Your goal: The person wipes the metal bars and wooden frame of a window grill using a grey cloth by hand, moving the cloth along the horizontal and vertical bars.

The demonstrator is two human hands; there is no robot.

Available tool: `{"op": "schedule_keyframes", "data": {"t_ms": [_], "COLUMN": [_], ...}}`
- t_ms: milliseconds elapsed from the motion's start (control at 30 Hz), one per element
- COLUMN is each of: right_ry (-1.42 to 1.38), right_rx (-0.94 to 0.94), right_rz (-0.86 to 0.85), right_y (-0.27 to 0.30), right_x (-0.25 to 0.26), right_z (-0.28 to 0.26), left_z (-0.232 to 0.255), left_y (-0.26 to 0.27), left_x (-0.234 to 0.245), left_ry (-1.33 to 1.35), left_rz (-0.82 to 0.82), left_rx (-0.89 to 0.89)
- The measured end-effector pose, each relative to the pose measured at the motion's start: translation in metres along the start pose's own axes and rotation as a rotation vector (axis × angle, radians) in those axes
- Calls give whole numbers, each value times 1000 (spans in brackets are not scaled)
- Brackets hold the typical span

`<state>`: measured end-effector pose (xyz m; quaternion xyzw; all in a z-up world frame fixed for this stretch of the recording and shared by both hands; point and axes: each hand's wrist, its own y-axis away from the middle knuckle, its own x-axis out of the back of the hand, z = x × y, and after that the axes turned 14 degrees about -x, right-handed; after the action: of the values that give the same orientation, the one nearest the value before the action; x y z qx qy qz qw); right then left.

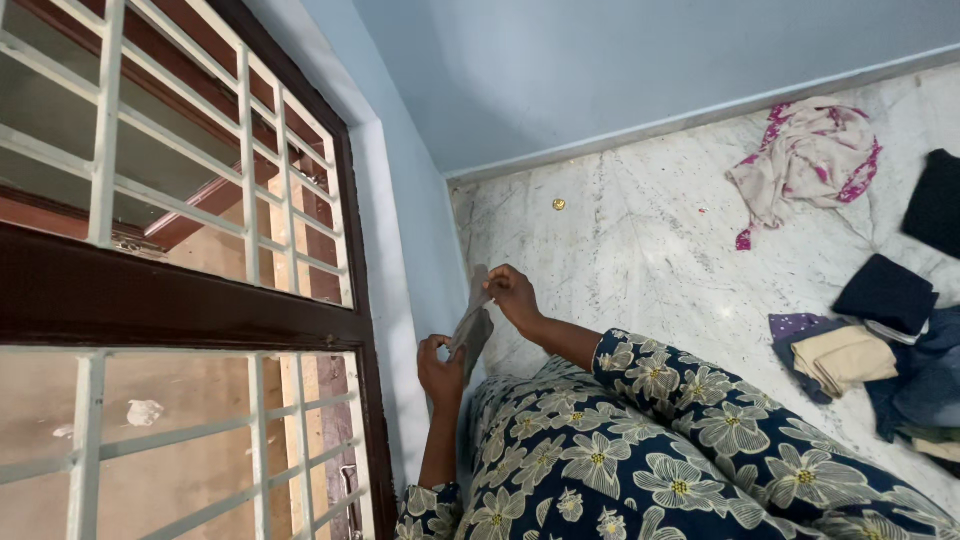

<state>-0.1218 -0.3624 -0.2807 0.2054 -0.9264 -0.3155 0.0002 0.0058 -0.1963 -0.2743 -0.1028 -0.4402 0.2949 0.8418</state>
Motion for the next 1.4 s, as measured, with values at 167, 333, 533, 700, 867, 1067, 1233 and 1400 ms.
{"op": "schedule_keyframes", "data": {"t_ms": [167,333,533,700,867,1067,1233,1400], "right_ry": [566,822,878,794,853,302,467,429], "right_rx": [760,800,741,690,572,555,1171,1825], "right_rz": [435,617,464,-70,-450,-761,-780,-1002], "right_y": [1,-22,-66,-84,-95,-83,-62,-98], "right_x": [55,146,169,97,37,-62,-156,-221], "right_z": [-12,-31,-56,-107,-131,-192,-235,-243], "left_z": [-9,-2,11,51,86,87,66,55], "left_y": [4,-25,-78,-134,-167,-177,-201,-231], "left_x": [-21,-24,-38,-43,-13,52,85,88], "left_ry": [432,494,526,482,269,-233,-835,-1166], "left_rz": [14,117,177,58,-26,676,913,632], "left_rx": [371,430,391,516,349,247,-125,45]}}
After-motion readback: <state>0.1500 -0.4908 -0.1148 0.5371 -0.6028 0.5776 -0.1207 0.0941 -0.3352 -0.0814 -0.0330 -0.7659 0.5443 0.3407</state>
